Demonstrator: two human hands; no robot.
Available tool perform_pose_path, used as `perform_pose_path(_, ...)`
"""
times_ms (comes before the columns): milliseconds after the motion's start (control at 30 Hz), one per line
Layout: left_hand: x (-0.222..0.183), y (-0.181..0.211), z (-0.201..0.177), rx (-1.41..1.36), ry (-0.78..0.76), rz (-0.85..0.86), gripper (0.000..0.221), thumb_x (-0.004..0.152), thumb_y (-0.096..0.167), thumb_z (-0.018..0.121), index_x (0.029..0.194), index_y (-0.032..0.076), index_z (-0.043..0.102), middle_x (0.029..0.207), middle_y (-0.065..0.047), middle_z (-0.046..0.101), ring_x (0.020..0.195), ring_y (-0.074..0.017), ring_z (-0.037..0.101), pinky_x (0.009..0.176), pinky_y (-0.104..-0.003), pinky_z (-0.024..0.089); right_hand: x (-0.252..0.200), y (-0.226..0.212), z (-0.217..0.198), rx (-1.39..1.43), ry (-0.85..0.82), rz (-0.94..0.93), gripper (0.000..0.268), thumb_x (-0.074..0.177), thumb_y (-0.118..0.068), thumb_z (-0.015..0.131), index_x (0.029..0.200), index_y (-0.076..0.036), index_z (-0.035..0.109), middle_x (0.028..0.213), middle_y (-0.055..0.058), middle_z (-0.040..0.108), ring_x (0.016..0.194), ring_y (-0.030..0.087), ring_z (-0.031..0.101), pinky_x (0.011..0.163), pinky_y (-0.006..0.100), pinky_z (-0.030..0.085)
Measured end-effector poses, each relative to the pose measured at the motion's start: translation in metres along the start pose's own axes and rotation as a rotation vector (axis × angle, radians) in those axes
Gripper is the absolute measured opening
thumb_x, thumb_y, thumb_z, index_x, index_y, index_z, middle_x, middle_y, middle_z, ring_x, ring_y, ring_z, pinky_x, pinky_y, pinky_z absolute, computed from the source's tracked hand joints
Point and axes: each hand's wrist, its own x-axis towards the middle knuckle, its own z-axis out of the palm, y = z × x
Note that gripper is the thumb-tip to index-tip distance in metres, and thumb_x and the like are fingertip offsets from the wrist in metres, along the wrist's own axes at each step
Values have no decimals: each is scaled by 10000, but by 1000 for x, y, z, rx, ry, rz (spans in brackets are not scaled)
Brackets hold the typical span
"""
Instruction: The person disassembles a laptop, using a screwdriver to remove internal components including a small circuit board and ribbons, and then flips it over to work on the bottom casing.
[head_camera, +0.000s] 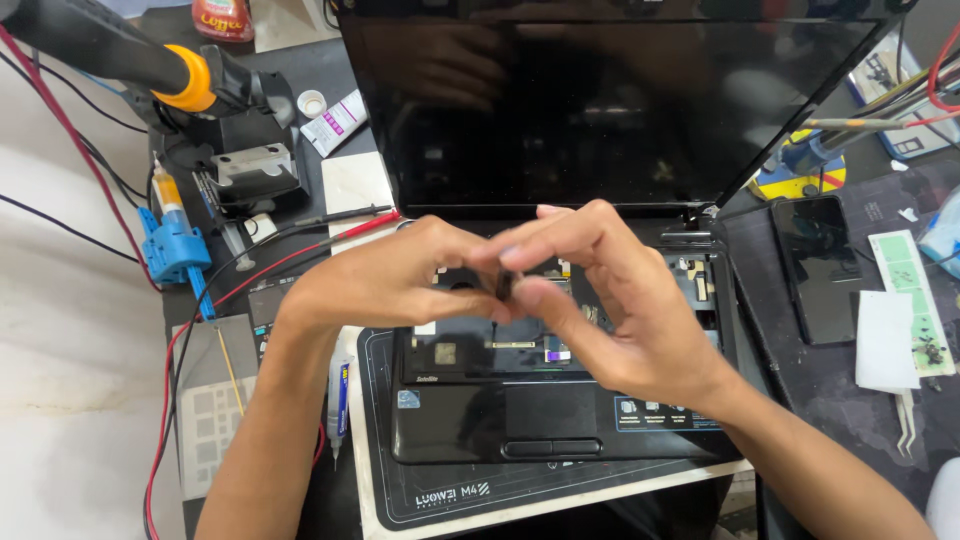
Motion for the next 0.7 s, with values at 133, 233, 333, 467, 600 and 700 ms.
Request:
perform_pose_path(133,-3,7,-6,-48,56,-59,193,909,99,730,1089,31,755,974,-59,807,929,-136,789,836,-276,627,7,-9,-2,-110,74,-94,411,896,85,674,1225,-12,449,1268,186,580,1257,256,580,1125,388,474)
perform_pose_path(233,-10,10,-8,-237,136,63,158,967,34,693,1114,-14,726,1046,-95,780,1009,-174,760,910,-303,615,11,-16,-15,-85,118,-79,382,969,-4,675,1282,-20,456,1303,117,591,1257,197,615,1137,351,508)
perform_pose_path(333,-16,14,-13,-313,246,146,125,1004,12,668,1115,-27,711,1081,-120,771,1038,-198,758,952,-320,617,8,-22,-38,-477,20,92,320,960,-62,695,1261,4,609,1192,101,699,1124,179,700,991,318,541)
perform_pose_path(467,-12,14,-10,-310,350,206,105,1013,3,659,1105,-21,703,1100,-141,768,1078,-222,770,1002,-340,642,-1,-22,-52,-503,-115,227,326,877,-172,743,1166,-27,702,1054,57,762,992,154,746,870,302,574)
perform_pose_path(600,8,10,12,-400,371,230,104,1015,-3,653,1113,-27,674,1125,-161,760,1116,-253,765,997,-365,619,-17,-20,-52,-577,-134,349,355,786,-221,806,1092,-58,730,891,36,787,830,150,763,770,298,580)
perform_pose_path(700,24,13,37,-427,388,232,114,1020,-13,635,1127,-38,666,1141,-172,757,1113,-258,763,1008,-367,630,-34,-24,-61,-641,-103,542,261,788,-205,786,1021,-90,760,823,17,798,742,158,741,667,309,579)
